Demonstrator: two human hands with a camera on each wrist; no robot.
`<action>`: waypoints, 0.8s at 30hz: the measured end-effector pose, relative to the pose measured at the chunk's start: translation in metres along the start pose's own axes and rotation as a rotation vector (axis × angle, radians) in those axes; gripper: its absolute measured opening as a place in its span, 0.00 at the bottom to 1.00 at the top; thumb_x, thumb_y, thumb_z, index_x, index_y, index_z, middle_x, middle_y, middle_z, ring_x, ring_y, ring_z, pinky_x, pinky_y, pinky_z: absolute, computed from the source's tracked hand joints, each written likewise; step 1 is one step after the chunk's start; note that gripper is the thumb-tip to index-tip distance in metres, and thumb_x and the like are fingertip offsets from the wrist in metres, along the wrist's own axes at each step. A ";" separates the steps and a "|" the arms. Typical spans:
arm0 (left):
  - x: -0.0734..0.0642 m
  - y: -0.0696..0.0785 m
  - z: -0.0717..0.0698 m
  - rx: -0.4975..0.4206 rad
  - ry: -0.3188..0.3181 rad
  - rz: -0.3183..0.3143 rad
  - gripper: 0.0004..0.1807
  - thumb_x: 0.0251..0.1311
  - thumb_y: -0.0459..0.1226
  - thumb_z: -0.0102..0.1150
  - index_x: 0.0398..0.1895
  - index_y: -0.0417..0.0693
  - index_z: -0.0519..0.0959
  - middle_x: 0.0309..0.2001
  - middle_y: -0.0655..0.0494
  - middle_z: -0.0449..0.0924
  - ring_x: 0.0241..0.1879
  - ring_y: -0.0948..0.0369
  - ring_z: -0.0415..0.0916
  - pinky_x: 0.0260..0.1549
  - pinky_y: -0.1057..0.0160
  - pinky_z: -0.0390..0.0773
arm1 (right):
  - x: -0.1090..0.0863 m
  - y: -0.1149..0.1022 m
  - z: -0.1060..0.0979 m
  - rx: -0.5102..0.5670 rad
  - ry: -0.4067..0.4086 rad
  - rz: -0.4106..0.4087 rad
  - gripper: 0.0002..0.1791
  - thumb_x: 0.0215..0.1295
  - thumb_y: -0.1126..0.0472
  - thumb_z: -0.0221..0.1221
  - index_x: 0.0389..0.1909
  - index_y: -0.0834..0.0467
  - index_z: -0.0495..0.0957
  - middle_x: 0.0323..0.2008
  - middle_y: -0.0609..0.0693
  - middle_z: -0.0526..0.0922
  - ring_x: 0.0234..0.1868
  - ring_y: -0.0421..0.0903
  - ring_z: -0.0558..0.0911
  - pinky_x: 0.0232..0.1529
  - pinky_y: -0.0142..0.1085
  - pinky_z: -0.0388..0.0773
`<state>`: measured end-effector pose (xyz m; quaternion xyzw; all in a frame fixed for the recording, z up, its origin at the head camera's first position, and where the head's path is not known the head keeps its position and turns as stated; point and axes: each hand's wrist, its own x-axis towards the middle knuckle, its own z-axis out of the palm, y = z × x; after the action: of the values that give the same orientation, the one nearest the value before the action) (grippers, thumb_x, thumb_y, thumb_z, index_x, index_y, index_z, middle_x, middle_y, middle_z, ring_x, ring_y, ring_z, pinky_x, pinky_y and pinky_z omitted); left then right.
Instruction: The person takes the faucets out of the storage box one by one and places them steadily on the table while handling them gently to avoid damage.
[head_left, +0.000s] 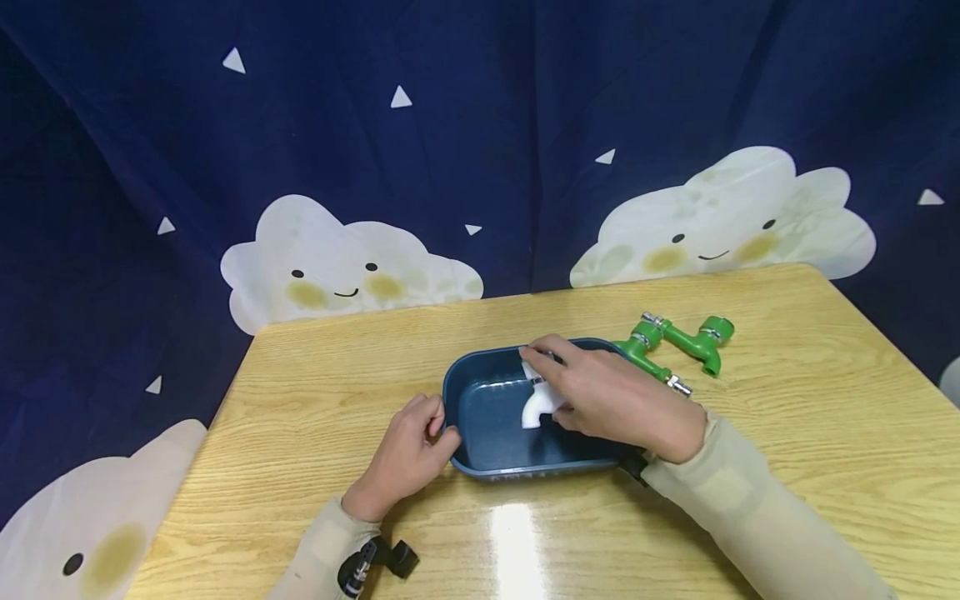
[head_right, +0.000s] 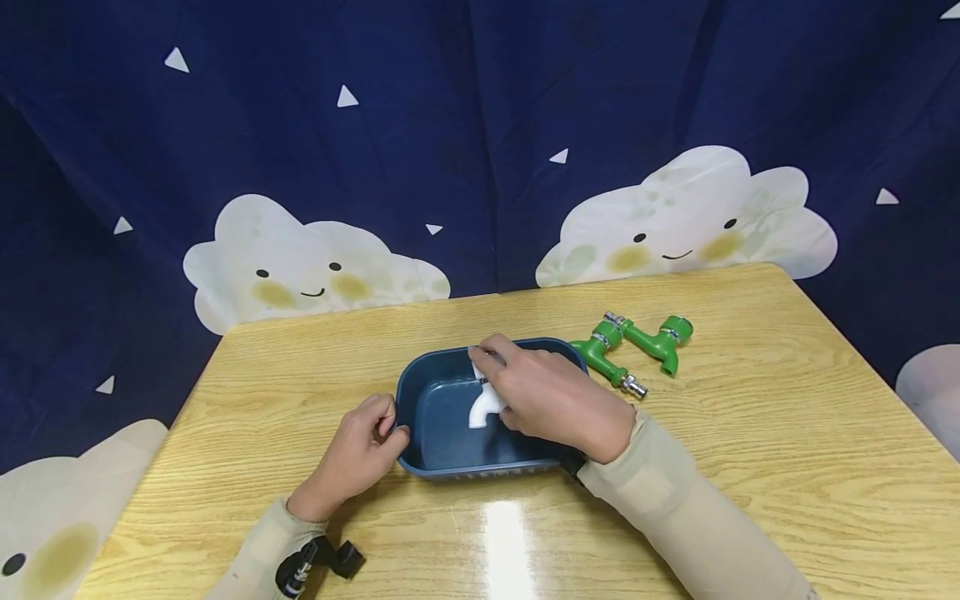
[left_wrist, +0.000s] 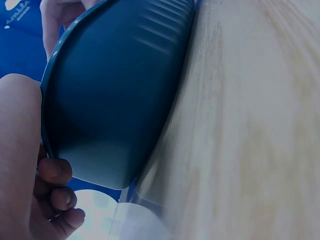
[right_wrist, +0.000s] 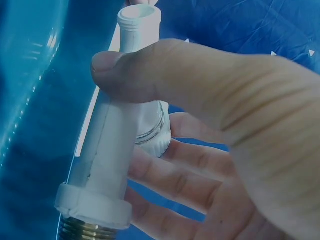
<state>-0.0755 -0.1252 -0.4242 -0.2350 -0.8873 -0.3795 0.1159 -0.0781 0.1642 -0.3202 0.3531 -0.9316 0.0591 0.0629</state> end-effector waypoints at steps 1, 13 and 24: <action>0.000 -0.001 0.000 0.001 0.001 0.002 0.18 0.53 0.31 0.60 0.21 0.52 0.59 0.23 0.64 0.54 0.24 0.69 0.52 0.26 0.74 0.54 | 0.000 0.000 0.000 0.003 0.004 0.000 0.44 0.55 0.57 0.76 0.72 0.63 0.69 0.67 0.59 0.75 0.37 0.47 0.86 0.44 0.41 0.85; 0.000 -0.001 0.001 0.007 0.006 0.003 0.18 0.53 0.31 0.60 0.20 0.53 0.59 0.23 0.65 0.53 0.24 0.69 0.52 0.26 0.74 0.54 | -0.001 0.005 -0.004 0.039 -0.009 0.030 0.45 0.56 0.58 0.75 0.73 0.61 0.68 0.68 0.58 0.74 0.42 0.49 0.87 0.46 0.43 0.86; 0.000 -0.001 0.001 0.009 0.007 0.004 0.18 0.53 0.31 0.60 0.21 0.53 0.59 0.23 0.65 0.54 0.24 0.69 0.52 0.26 0.74 0.54 | -0.002 0.008 -0.004 0.039 0.023 0.019 0.44 0.54 0.58 0.76 0.72 0.62 0.69 0.67 0.58 0.75 0.37 0.47 0.85 0.42 0.40 0.85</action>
<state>-0.0759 -0.1253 -0.4251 -0.2347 -0.8883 -0.3759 0.1207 -0.0810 0.1720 -0.3170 0.3447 -0.9328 0.0819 0.0662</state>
